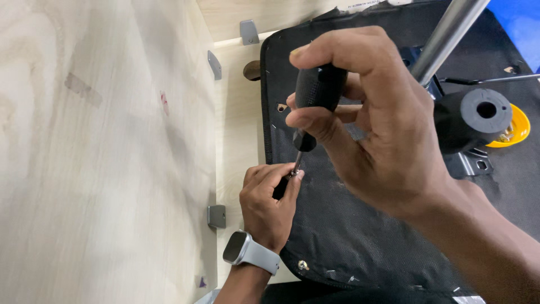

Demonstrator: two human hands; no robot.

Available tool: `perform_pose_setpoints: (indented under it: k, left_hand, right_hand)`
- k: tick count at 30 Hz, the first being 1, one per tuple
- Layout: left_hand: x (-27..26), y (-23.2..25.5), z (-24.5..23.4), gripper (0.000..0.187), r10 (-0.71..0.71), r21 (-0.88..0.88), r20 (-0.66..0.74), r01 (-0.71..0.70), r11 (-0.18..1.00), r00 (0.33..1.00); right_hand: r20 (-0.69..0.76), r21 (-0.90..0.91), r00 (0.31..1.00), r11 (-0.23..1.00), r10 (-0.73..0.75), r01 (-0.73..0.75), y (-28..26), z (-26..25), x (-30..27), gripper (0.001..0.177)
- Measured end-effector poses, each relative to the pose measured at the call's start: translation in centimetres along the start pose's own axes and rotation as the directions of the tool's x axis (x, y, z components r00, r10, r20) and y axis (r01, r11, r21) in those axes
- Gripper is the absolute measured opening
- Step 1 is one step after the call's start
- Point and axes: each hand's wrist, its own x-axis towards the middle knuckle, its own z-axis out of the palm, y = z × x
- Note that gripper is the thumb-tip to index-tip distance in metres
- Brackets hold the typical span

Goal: The person uses a screwdriver to fasten screws into the underside of an office chair seat. They pick screws from a yellow container and tighten them into the seat's mounting points.

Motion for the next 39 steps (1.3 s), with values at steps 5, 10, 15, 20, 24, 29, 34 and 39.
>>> perform_pose_setpoints:
  k: [5, 10, 15, 20, 24, 29, 34, 39]
  left_hand:
    - [-0.3, 0.1, 0.1, 0.017, -0.051, 0.002, 0.020, 0.051, 0.999, 0.998]
    - [-0.3, 0.5, 0.1, 0.020, 0.008, 0.033, 0.004, -0.008, 0.999, 1.000]
    - [-0.4, 0.9, 0.3, 0.024, -0.004, 0.016, -0.014, 0.004, 1.000, 1.000]
    - [-0.5, 1.2, 0.4, 0.014, -0.157, -0.025, -0.007, 0.157, 0.987, 0.988]
    - [-0.4, 1.4, 0.1, 0.016, -0.006, 0.040, -0.053, 0.008, 0.999, 0.999]
    - [0.1, 1.9, 0.2, 0.031, -0.077, 0.118, -0.044, 0.081, 0.990, 0.996]
    - [1.2, 2.5, 0.8, 0.032, -0.270, 0.163, -0.011, 0.268, 0.950, 0.963]
    - [1.8, 2.7, 0.8, 0.041, -0.379, 0.184, 0.034, 0.367, 0.912, 0.925]
  right_hand:
    - [0.040, -0.029, 0.994, 0.995, -0.098, 0.099, -1.9, -1.0, 1.9, 0.037]
    - [0.164, -0.002, 0.982, 0.995, -0.099, 0.101, -2.3, -2.4, 2.9, 0.053]
    - [0.125, 0.104, 0.985, 0.989, -0.116, 0.104, -2.2, -2.7, 2.3, 0.045]
    - [0.100, 0.055, 0.993, 0.997, -0.064, 0.059, -2.0, -2.2, 1.7, 0.039]
    - [0.079, 0.115, 0.997, 0.993, -0.002, -0.007, -1.7, -2.1, 1.1, 0.038]
    - [0.076, 0.102, 0.996, 0.994, 0.041, -0.049, -1.3, -1.8, 0.5, 0.038]
    - [0.020, 0.074, 0.988, 0.986, 0.151, -0.152, -0.7, -2.1, -0.3, 0.040]
    - [-0.016, -0.009, 0.999, 0.999, 0.047, -0.047, 0.9, -2.7, -1.9, 0.040]
